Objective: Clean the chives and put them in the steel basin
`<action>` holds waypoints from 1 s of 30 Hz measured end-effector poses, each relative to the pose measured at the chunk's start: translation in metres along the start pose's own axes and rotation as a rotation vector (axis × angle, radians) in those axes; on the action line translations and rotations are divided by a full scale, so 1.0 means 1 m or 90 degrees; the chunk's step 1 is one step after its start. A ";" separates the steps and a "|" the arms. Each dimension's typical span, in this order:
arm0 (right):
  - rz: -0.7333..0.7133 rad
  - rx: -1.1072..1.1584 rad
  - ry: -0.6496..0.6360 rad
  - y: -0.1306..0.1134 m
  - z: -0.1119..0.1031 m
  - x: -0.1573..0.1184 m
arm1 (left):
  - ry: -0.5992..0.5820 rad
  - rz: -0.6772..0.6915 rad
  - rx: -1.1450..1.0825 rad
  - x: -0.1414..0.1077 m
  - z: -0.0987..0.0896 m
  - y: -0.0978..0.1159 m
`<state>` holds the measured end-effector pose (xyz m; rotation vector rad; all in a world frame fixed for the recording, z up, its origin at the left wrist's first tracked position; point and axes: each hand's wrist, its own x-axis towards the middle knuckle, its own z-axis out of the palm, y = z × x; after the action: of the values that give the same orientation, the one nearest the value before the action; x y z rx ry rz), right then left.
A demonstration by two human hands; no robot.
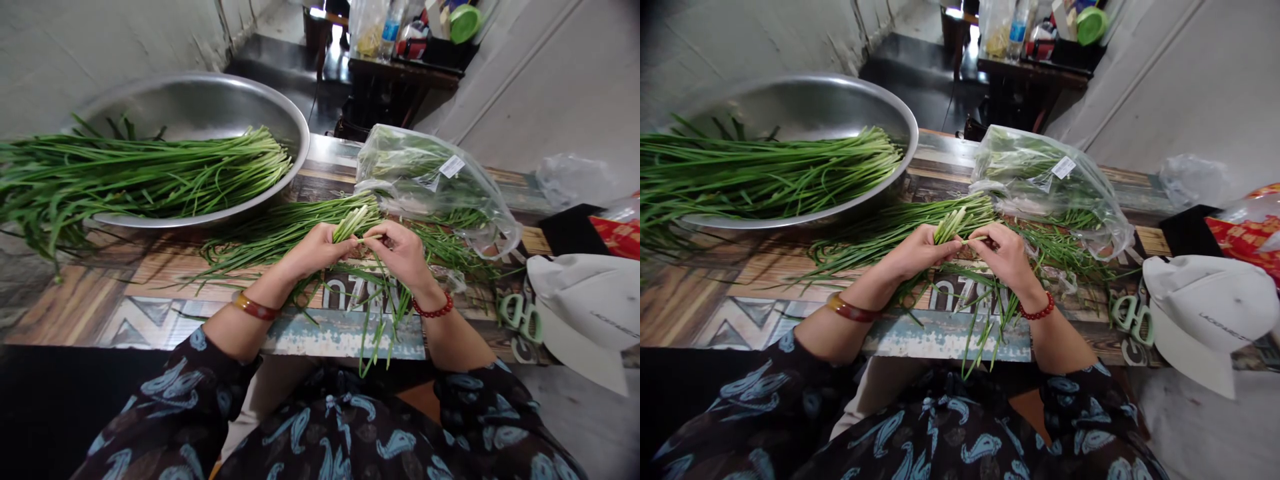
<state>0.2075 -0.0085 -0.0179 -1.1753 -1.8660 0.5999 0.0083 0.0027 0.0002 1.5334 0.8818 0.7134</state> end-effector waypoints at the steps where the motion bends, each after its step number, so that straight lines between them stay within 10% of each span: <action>1: -0.022 -0.012 0.015 0.000 0.000 0.000 | 0.004 0.003 0.002 0.000 0.000 0.000; 14: 0.276 0.353 0.088 0.009 0.026 -0.001 | 0.079 0.109 0.046 0.007 0.006 -0.010; 23: 0.199 0.246 0.198 0.014 0.003 0.002 | 0.086 0.045 0.055 0.006 0.003 -0.011; 30: 0.074 0.039 0.064 0.004 -0.005 0.002 | 0.092 0.047 0.062 0.006 0.003 -0.012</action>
<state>0.2135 -0.0053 -0.0176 -1.2577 -1.6923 0.6450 0.0121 0.0069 -0.0124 1.6232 0.9827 0.8541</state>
